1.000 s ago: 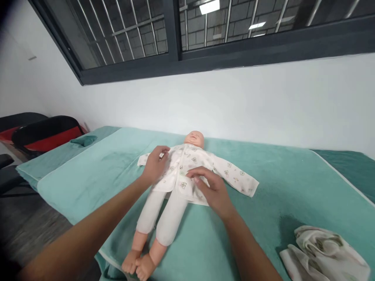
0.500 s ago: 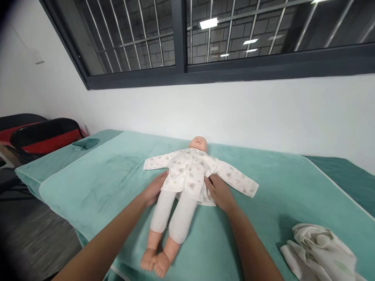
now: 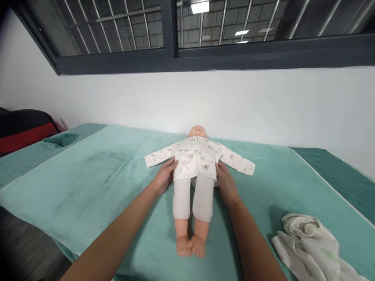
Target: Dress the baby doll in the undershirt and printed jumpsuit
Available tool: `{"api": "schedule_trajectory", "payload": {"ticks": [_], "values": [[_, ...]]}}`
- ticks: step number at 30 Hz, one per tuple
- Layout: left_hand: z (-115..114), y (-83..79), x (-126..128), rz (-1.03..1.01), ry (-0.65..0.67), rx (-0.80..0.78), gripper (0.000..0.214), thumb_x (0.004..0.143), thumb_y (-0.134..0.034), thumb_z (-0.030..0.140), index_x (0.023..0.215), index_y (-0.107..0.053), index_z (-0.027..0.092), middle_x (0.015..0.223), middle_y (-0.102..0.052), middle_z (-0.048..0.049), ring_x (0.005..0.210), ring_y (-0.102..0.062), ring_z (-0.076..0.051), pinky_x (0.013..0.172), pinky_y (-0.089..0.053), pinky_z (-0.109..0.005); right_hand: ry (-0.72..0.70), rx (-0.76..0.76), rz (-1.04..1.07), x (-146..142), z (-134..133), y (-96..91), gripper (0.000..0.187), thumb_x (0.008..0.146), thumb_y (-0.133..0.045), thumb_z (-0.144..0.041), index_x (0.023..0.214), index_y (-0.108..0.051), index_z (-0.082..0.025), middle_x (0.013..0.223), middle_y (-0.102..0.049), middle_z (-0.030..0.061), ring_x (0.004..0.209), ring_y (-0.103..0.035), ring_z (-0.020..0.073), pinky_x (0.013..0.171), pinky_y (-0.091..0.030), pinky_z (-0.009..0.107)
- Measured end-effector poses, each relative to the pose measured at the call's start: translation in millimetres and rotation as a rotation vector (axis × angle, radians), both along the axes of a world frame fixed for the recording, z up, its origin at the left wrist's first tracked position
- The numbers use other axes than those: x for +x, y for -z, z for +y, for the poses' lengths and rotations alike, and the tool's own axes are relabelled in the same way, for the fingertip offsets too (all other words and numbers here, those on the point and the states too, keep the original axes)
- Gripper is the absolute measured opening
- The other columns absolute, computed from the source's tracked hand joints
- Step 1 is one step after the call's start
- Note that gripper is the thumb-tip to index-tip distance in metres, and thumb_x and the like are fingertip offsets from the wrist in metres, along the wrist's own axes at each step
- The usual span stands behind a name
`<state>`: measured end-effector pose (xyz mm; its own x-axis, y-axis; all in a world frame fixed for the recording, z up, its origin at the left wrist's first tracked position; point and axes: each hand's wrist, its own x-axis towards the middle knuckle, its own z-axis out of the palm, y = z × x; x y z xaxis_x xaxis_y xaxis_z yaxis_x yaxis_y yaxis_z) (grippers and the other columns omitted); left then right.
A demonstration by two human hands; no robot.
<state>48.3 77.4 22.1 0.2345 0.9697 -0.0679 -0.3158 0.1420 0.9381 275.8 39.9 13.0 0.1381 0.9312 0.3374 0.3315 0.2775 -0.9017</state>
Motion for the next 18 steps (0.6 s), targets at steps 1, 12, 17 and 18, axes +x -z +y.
{"api": "schedule_trajectory", "payload": {"ticks": [1,12,17,18], "values": [[0,2.7,0,0.009,-0.031,0.033,0.054,0.084,-0.068,0.043,0.133,-0.06,0.022,0.123,-0.068,-0.0094,0.101,-0.066,-0.022,0.09,-0.052,-0.035,0.019,-0.045,0.078,1,1,0.3,0.051,0.094,-0.041,-0.057,0.122,-0.058,-0.019,0.115,-0.069,0.0101,0.101,-0.066,0.0248,0.078,-0.052,0.034],[-5,13.3,-9,0.387,-0.332,0.25,0.04,0.085,-0.063,0.047,0.112,-0.069,0.018,0.091,-0.069,-0.0035,0.083,-0.058,-0.017,0.076,-0.044,-0.027,0.003,-0.373,0.17,26,-7,-12.5,0.029,0.077,-0.065,-0.045,0.079,-0.062,-0.017,0.073,-0.059,-0.0012,0.068,-0.049,0.0147,0.061,-0.036,0.027],[-5,13.5,-10,0.332,-0.355,0.189,0.041,0.082,-0.066,0.049,0.109,-0.068,0.018,0.087,-0.065,-0.0016,0.075,-0.054,-0.013,0.068,-0.042,-0.025,-0.049,-0.356,0.126,27,-20,-11.6,0.042,0.083,-0.057,-0.057,0.08,-0.064,-0.016,0.074,-0.06,0.0003,0.07,-0.05,0.0168,0.064,-0.036,0.028],[-5,13.6,-10,0.325,-0.363,0.183,0.041,0.081,-0.067,0.049,0.108,-0.068,0.018,0.086,-0.064,-0.0013,0.073,-0.053,-0.013,0.067,-0.041,-0.024,0.024,-0.331,0.093,27,-23,-9.9,0.046,0.084,-0.054,-0.061,0.076,-0.062,-0.016,0.07,-0.058,-0.0003,0.068,-0.048,0.0163,0.062,-0.034,0.028]]}}
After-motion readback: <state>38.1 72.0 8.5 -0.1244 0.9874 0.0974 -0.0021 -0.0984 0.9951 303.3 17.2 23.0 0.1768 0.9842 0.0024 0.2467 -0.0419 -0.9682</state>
